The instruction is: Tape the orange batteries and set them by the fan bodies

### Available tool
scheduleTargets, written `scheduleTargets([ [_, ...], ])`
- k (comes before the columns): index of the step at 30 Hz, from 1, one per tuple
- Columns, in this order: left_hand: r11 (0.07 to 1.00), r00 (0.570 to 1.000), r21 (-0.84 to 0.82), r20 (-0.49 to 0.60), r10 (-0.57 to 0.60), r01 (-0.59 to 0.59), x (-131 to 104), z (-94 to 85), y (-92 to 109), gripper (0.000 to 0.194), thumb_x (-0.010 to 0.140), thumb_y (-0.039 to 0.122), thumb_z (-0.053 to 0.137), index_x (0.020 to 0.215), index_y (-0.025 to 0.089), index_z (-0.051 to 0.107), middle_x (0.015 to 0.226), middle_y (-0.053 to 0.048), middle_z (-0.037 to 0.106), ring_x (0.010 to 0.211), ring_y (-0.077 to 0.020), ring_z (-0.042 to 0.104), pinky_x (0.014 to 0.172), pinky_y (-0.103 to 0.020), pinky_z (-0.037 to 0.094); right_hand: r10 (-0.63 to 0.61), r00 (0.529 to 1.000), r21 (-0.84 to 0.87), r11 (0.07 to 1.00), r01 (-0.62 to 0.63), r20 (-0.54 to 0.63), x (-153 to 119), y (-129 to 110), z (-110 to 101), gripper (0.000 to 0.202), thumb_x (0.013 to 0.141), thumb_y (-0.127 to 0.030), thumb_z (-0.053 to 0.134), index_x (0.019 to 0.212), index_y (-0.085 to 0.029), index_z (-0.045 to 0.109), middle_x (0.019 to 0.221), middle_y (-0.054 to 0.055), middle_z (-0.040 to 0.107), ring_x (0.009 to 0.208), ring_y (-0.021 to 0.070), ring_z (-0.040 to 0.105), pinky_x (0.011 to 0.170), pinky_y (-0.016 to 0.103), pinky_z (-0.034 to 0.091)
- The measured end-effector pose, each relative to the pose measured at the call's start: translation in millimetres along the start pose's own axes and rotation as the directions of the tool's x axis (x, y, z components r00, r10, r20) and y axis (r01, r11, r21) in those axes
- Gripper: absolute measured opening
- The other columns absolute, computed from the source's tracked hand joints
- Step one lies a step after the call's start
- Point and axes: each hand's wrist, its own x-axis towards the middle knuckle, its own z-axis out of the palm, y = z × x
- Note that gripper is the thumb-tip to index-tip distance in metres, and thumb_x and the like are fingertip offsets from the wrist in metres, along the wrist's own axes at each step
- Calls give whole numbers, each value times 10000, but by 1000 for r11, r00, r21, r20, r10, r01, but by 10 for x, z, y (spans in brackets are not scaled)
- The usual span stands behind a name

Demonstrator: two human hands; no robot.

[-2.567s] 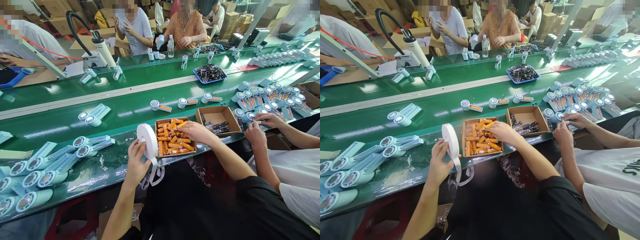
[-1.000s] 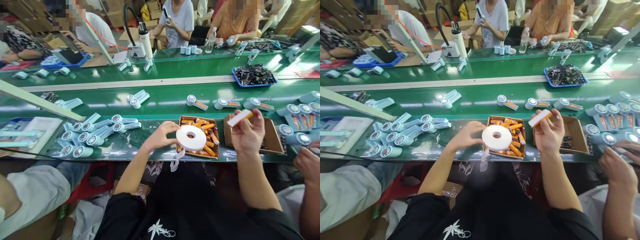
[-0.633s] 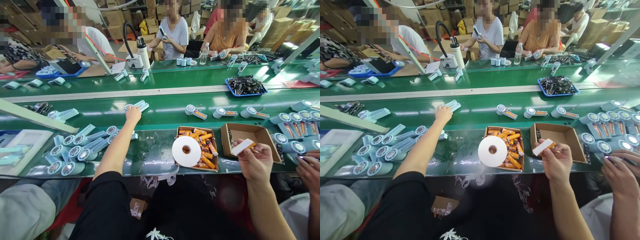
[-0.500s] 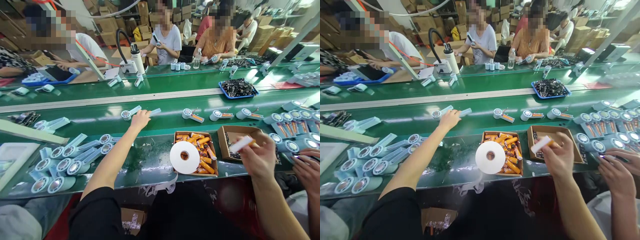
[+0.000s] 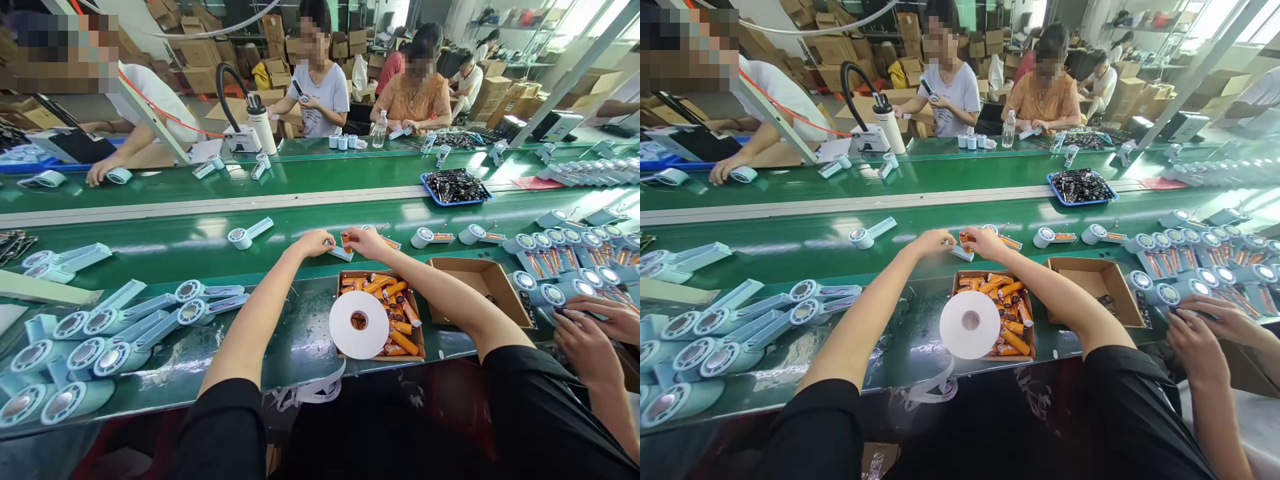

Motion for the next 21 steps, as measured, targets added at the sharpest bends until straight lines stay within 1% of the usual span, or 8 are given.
scheduleTargets([
  [4,994,991,-38,-76,-108,105,32,43,67,247,980,350,528,1085,276,739,1039,-27,780,951,-208,679,849,-283,477,5,994,-182,983,14,106,-4,-26,62,391,1004,-369,622,1364,-223,660,1089,86,812,1017,238,755,923,307,534],
  [10,979,972,-72,-121,-201,193,136,162,237,215,954,279,556,1055,262,744,1086,-62,778,1013,-239,681,893,-319,483,57,966,-414,909,54,252,116,-174,230,410,994,-387,623,1365,-219,665,1200,182,766,1113,324,737,931,376,540],
  [12,972,965,-77,-124,-229,221,164,153,268,198,946,305,590,1049,261,753,1067,-61,780,1001,-235,683,900,-317,488,68,954,-454,888,76,292,159,-217,271,416,1005,-439,590,1344,-217,685,1226,204,751,1129,343,734,936,411,549],
  [14,964,953,-75,-151,-263,254,142,72,223,233,946,382,623,1101,266,753,1113,-61,775,1045,-233,674,936,-314,486,69,942,-478,872,103,329,191,-241,277,445,1005,-507,562,1310,-221,713,1217,211,752,1125,361,735,928,447,561],
  [16,943,917,-61,-224,-331,326,28,-92,69,377,976,479,583,1255,257,707,1266,-95,735,1179,-263,629,1023,-358,462,64,930,-491,861,131,361,213,-251,255,449,1000,-523,551,1277,-223,737,1215,208,753,1122,365,735,922,463,570],
  [18,890,841,-44,-308,-444,453,-190,-307,-177,509,1013,515,495,1410,219,608,1409,-169,652,1323,-338,538,1096,-480,413,46,923,-491,856,161,383,233,-256,228,415,998,-483,552,1251,-222,753,1289,201,729,1157,356,721,937,453,571],
  [20,810,758,-18,-342,-556,586,-472,-512,-439,526,1004,478,492,1431,184,583,1389,-236,644,1349,-413,500,1079,-596,387,21,921,-482,856,184,389,254,-255,215,382,1004,-420,543,1241,-215,762,1379,191,686,1199,334,703,966,423,563],
  [21,778,733,4,-338,-590,628,-619,-591,-544,497,985,445,518,1398,183,608,1317,-245,679,1313,-427,524,1053,-618,394,12,923,-477,858,188,385,264,-251,215,370,1006,-385,537,1232,-204,767,1395,190,675,1206,323,699,977,406,558],
])
